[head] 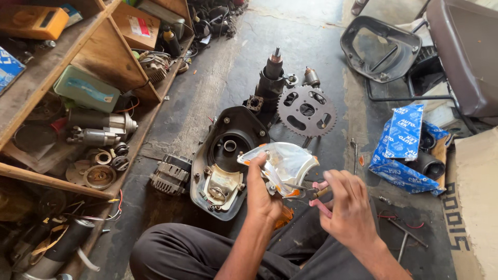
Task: The person sits on the floor of a workshop and uses pliers and a hammer to remove orange adhesive residue from a motorcycle headlight lens. The person repeatedly scrapes and taps the lens to clean its surface.
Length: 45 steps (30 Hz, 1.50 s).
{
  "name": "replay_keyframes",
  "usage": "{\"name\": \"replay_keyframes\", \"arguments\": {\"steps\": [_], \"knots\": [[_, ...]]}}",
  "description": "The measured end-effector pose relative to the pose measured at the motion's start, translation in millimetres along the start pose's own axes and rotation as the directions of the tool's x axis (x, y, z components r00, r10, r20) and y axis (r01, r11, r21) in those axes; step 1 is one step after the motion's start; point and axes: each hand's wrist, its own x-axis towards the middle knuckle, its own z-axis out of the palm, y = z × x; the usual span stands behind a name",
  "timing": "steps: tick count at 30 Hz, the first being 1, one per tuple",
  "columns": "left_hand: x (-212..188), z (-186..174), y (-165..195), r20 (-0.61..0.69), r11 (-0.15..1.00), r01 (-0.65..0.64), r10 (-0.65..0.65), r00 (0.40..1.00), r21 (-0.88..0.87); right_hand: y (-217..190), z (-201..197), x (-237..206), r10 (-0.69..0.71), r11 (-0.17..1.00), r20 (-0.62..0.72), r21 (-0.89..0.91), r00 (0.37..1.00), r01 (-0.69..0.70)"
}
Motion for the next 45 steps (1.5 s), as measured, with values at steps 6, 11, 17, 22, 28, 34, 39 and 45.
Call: {"name": "replay_keyframes", "arguments": {"steps": [6, 11, 17, 22, 28, 34, 39, 45], "knots": [[-5.2, -9.0, 1.2, 0.055, 0.998, -0.008, 0.012, 0.998, -0.069, -7.0, 5.8, 1.3, 0.054, 0.998, 0.265, -0.029, 0.963, -0.049], [-3.3, -14.8, 1.5, -0.01, 0.996, -0.031, 0.03, 0.999, -0.089, -15.5, 5.2, 1.7, 0.048, 0.984, 0.339, -0.177, 0.94, 0.013], [-4.1, -17.8, 2.0, -0.013, 0.995, -0.041, 0.04, 0.999, -0.092, -31.2, 5.8, -1.9, 0.085, 0.936, 0.323, -0.35, 0.942, 0.036], [-10.7, -19.5, 0.2, -0.072, 0.992, -0.016, 0.007, 0.997, -0.124, -33.1, 13.6, -9.4, 0.196, 0.915, 0.345, -0.401, 0.918, -0.044], [-22.4, -18.7, 2.1, -0.103, 0.977, -0.034, 0.013, 0.995, -0.211, -36.3, 26.1, -18.9, 0.216, 0.946, 0.322, -0.304, 0.922, -0.115], [-29.3, -25.8, 1.4, -0.079, 0.963, -0.124, 0.108, 0.991, -0.239, -47.5, 36.1, -26.7, 0.209, 0.956, 0.27, -0.26, 0.94, -0.138], [-33.6, -29.9, -1.5, -0.111, 0.953, -0.162, 0.137, 0.984, -0.255, -50.5, 39.3, -24.1, 0.261, 0.937, 0.327, -0.311, 0.908, -0.157], [-39.3, -29.4, -2.0, -0.085, 0.946, -0.211, 0.196, 0.977, -0.245, -52.5, 41.7, -22.7, 0.214, 0.95, 0.282, -0.282, 0.935, -0.133]]}}
